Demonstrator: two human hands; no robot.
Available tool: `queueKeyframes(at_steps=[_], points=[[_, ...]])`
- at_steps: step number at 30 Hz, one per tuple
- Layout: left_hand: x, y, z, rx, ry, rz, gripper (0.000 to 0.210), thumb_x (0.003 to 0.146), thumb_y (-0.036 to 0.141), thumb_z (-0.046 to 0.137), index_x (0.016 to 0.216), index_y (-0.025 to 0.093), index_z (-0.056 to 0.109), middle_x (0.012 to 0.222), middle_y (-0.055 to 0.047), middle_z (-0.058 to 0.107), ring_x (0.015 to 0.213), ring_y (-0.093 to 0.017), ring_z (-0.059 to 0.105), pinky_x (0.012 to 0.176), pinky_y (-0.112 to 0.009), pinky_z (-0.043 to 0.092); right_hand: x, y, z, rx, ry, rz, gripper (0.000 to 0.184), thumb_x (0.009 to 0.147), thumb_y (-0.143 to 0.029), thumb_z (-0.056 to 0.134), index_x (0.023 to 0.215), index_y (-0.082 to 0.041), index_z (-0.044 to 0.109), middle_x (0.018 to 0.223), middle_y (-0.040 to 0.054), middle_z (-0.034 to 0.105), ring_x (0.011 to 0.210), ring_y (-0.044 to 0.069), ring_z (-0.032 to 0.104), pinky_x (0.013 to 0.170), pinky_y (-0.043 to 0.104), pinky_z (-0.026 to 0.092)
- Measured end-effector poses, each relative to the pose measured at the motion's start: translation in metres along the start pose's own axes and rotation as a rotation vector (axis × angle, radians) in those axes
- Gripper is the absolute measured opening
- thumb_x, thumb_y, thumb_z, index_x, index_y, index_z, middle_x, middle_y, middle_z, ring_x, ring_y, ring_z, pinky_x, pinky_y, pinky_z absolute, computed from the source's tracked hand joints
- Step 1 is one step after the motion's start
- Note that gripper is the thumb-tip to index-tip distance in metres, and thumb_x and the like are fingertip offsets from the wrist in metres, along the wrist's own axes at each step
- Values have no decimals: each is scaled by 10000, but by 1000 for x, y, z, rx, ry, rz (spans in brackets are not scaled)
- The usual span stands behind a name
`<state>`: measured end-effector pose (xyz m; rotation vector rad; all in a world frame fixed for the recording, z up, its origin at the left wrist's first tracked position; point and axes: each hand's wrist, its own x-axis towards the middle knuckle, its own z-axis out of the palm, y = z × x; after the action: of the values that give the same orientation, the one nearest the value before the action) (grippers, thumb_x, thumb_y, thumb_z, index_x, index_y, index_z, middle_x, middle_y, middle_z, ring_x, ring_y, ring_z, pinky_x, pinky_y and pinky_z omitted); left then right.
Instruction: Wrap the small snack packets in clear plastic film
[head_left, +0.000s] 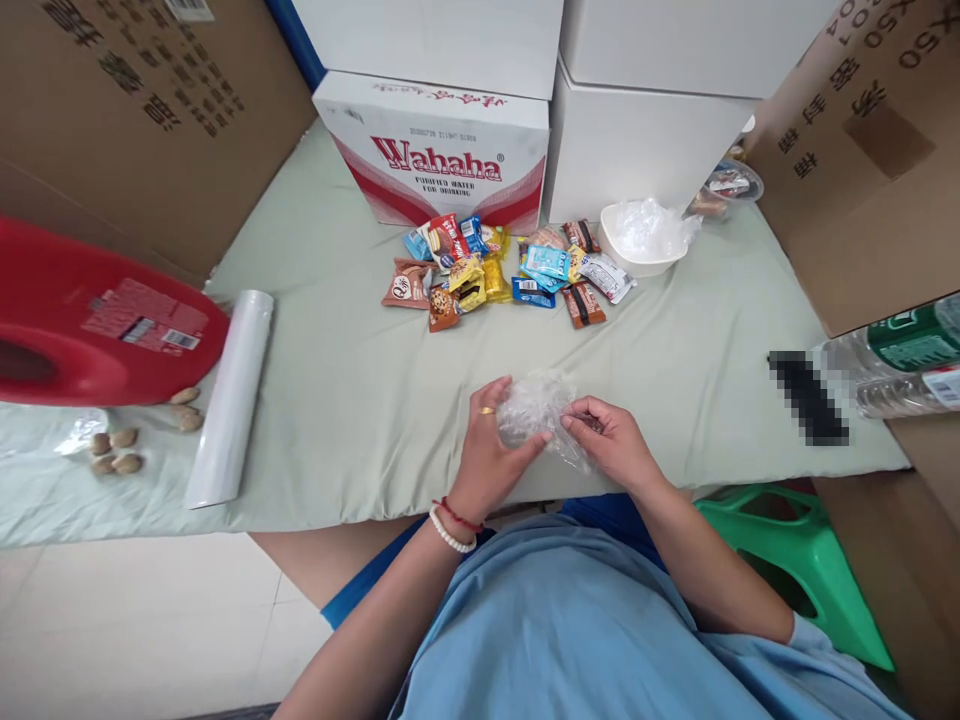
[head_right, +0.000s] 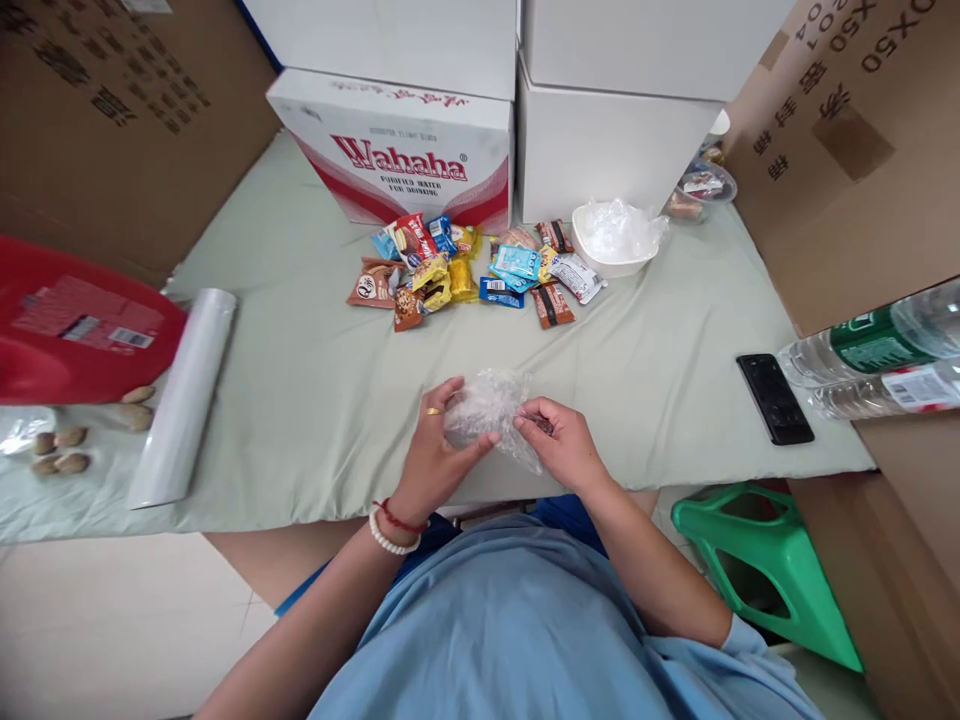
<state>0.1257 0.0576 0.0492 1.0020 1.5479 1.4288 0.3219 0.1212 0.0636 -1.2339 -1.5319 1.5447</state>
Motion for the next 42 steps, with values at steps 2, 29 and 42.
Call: queueKeyframes(at_steps=[2,29,42], points=[[9,1,-3,3,9,-50,446,752,545,862,988,193,724,993,-57,692,923,-206,645,827,-314,508,0,-2,-5,66,0,60,327,817,-542,828,851,-227,748,656,-32,599,548,116,463,510,248,369],[-35,8,-73,521,-746,518,296,813,77,498,980,245,676,1299,-70,755,1423,-279,584,1272,-571,356,50,5,-33,-415,-47,-37,451,815,-466,800,1188,-225,718,1003,43,730,867,195,650,787,322,499],[-24,26,19,1186,-174,270,630,950,608,652,1299,83,650,1490,-288,586,1434,-465,504,1189,-763,333,31,5,3,-260,-42,-5,286,873,-483,652,881,-200,695,762,-11,664,695,155,568,669,279,420]])
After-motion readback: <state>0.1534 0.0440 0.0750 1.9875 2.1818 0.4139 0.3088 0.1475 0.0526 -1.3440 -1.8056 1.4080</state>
